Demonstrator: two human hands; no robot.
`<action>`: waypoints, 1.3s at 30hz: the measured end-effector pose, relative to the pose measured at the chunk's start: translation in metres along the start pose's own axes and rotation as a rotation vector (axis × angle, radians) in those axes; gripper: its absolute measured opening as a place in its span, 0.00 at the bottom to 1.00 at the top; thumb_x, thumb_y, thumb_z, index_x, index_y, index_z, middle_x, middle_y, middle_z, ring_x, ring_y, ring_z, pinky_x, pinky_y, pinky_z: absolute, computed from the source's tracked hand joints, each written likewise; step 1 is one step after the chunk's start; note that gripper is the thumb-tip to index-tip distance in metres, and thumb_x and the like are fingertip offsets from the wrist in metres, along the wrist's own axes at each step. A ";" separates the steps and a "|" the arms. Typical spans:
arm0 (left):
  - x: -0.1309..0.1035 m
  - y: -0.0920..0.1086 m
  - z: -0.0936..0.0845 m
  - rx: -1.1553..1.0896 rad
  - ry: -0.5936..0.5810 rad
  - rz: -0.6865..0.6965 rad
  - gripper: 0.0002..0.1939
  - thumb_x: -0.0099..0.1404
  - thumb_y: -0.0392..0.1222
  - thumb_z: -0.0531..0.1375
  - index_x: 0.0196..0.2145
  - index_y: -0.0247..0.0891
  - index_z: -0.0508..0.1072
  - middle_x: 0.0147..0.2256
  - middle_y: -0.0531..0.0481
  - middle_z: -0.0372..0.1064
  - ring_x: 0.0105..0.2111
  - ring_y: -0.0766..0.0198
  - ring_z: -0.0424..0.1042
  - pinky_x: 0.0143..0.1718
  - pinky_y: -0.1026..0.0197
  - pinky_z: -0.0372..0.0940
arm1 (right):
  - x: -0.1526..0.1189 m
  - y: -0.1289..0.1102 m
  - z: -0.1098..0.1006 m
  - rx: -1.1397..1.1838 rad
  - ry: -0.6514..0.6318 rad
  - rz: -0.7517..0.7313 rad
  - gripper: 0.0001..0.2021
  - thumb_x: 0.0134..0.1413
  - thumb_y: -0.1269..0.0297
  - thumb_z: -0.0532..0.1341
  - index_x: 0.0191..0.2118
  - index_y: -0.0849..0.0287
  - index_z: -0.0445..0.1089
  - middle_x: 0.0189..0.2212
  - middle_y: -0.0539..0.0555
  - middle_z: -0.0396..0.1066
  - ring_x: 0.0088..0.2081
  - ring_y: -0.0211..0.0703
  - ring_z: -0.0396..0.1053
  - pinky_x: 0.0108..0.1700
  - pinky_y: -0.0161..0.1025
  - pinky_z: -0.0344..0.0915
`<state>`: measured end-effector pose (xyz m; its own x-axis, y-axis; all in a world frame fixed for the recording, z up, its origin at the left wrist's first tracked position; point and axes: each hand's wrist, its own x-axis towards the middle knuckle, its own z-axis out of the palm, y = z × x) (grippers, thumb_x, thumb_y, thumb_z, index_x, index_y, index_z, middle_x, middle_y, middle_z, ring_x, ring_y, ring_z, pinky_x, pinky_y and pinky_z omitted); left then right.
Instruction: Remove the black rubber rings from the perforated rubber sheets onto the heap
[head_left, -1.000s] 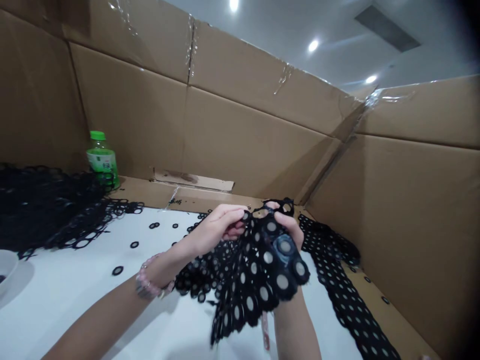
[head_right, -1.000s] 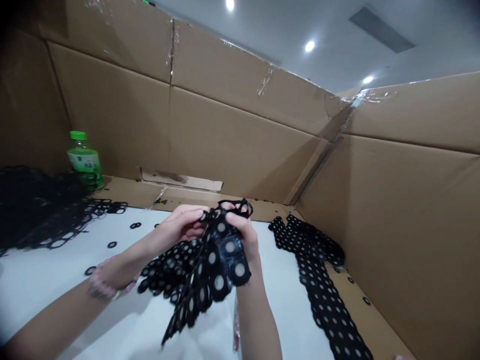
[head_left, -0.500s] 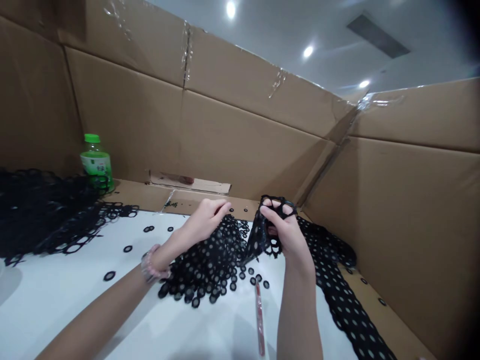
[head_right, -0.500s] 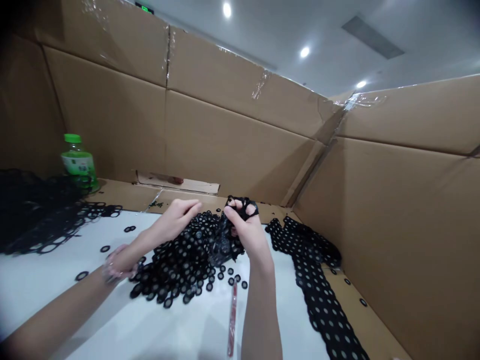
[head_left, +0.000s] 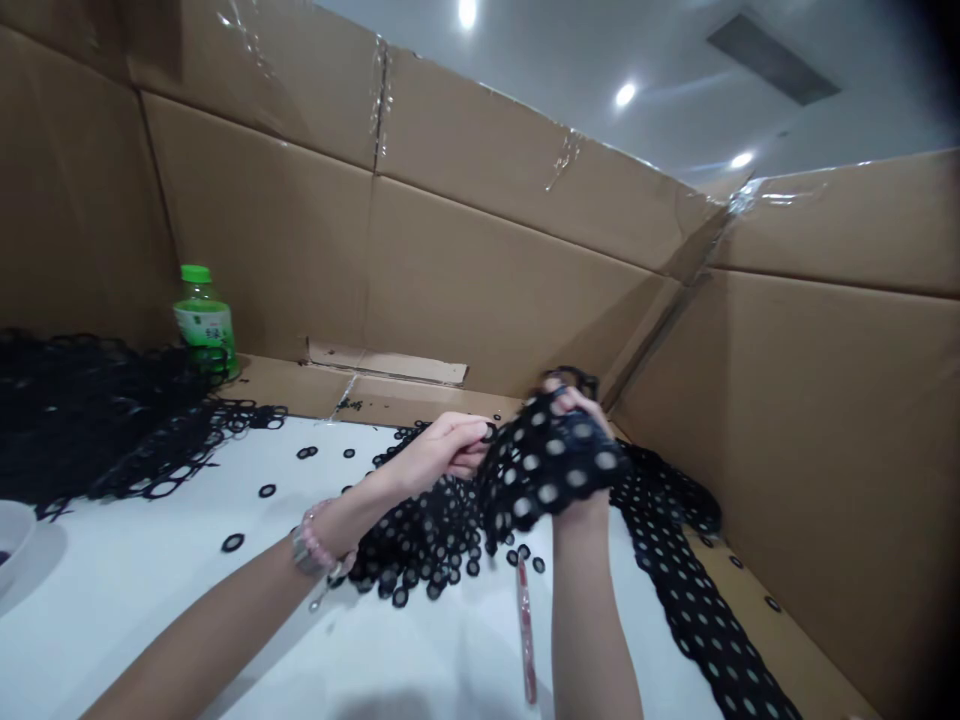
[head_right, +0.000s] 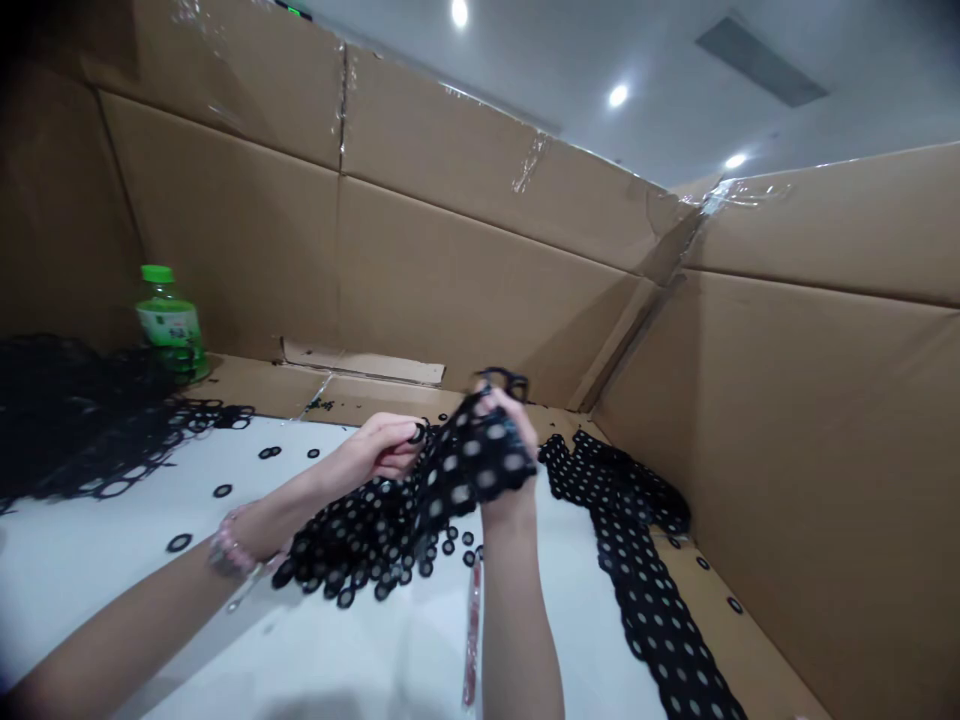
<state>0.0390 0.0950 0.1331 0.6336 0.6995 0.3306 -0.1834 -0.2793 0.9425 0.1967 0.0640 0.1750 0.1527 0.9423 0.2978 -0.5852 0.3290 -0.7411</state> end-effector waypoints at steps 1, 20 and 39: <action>0.001 -0.005 -0.007 0.190 -0.001 -0.028 0.17 0.63 0.48 0.45 0.20 0.39 0.49 0.18 0.59 0.42 0.16 0.72 0.45 0.18 0.68 0.45 | 0.001 -0.004 -0.003 0.055 0.035 -0.070 0.05 0.41 0.63 0.62 0.25 0.56 0.66 0.19 0.43 0.61 0.19 0.30 0.58 0.22 0.27 0.60; -0.014 0.023 0.005 0.450 0.179 0.124 0.19 0.65 0.51 0.47 0.24 0.35 0.59 0.21 0.57 0.50 0.21 0.71 0.49 0.22 0.67 0.47 | -0.005 0.023 0.008 -0.484 -0.213 0.157 0.09 0.43 0.59 0.64 0.28 0.57 0.65 0.21 0.44 0.57 0.20 0.28 0.53 0.16 0.23 0.49; -0.013 0.014 0.036 -0.335 0.319 0.054 0.16 0.59 0.53 0.55 0.29 0.35 0.67 0.24 0.53 0.63 0.24 0.68 0.62 0.24 0.68 0.57 | -0.014 0.023 0.026 -0.089 -0.063 0.123 0.08 0.41 0.64 0.64 0.28 0.60 0.65 0.21 0.44 0.61 0.15 0.23 0.44 0.13 0.21 0.44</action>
<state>0.0549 0.0587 0.1402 0.3635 0.8718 0.3284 -0.4759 -0.1293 0.8699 0.1607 0.0572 0.1695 0.0322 0.9710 0.2368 -0.5230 0.2183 -0.8239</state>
